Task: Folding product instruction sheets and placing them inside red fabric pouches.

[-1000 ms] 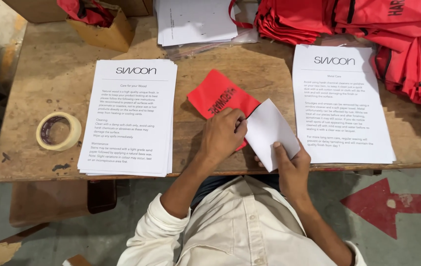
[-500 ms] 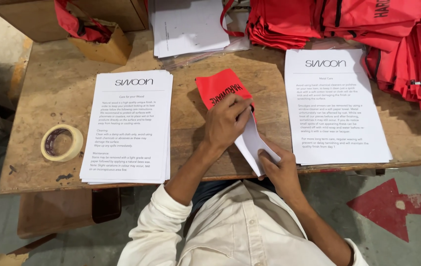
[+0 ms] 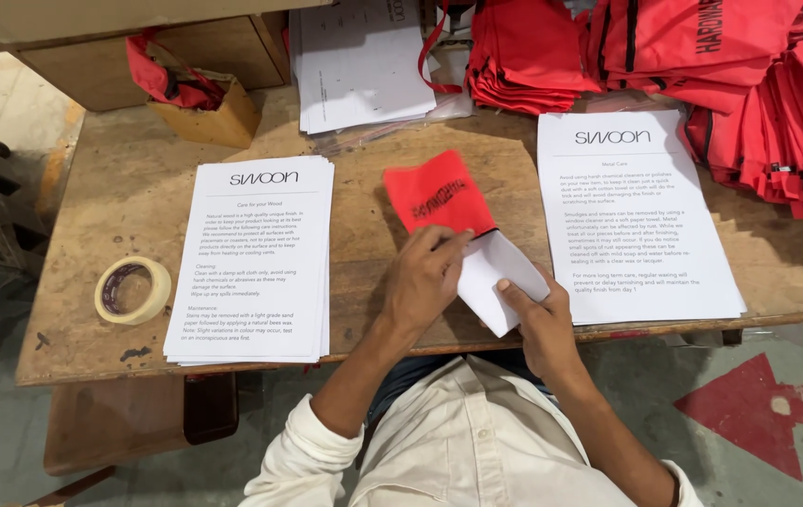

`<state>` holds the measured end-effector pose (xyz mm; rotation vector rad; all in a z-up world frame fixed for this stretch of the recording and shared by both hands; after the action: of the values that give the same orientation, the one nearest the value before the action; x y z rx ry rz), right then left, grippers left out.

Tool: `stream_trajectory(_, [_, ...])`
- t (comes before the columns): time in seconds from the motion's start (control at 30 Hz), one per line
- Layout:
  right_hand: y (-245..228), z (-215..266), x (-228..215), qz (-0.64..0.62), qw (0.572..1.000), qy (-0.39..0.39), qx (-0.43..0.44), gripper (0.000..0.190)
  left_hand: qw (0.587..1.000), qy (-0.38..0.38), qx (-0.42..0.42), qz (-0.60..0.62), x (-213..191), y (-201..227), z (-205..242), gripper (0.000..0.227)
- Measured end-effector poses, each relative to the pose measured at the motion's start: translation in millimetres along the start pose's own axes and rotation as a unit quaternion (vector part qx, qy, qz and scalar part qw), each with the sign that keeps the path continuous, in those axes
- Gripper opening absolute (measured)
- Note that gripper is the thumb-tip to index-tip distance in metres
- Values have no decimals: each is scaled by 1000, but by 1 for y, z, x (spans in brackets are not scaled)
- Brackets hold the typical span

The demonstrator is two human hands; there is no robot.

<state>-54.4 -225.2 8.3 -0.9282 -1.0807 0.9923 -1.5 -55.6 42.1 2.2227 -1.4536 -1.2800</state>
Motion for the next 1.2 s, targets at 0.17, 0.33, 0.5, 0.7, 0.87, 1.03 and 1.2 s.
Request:
stream_trajectory(0.17, [18, -5, -8, -34, 996, 43, -67, 30, 993, 35, -110, 15, -3, -7, 18, 17])
stream_trajectory(0.33, [10, -6, -3, -6, 997, 32, -76, 28, 988, 107, -113, 14, -5, 2, 14, 27])
stream_trajectory(0.5, [-4, 0, 4, -14, 998, 51, -35, 28, 936, 92, -252, 229, 16, -29, 35, 52])
stream_trajectory(0.7, [3, -3, 1, 0, 996, 63, -64, 24, 876, -34, -332, 348, 0, 14, 21, 65])
stream_trajectory(0.87, [32, -8, -14, 87, 987, 65, -120, 24, 993, 55, -71, -82, -27, 34, -3, 40])
stream_trajectory(1.03, [-3, 13, 0, 73, 991, -20, -108, 40, 995, 65, -2, -79, -8, 20, -12, 32])
stream_trajectory(1.2, [13, 16, -26, 14, 989, -121, -88, 53, 992, 100, 15, -71, -9, 26, -5, 31])
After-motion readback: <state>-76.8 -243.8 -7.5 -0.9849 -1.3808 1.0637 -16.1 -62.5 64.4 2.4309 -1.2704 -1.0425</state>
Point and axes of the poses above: each hand's wrist, its own z-axis away from the middle knuckle, its own x-axis out of the palm, y = z × x, the point moved 2 cm from there along -z, towards the middle knuckle, and after that the axes turned 3 degrees about z, right-handed, at the moved point
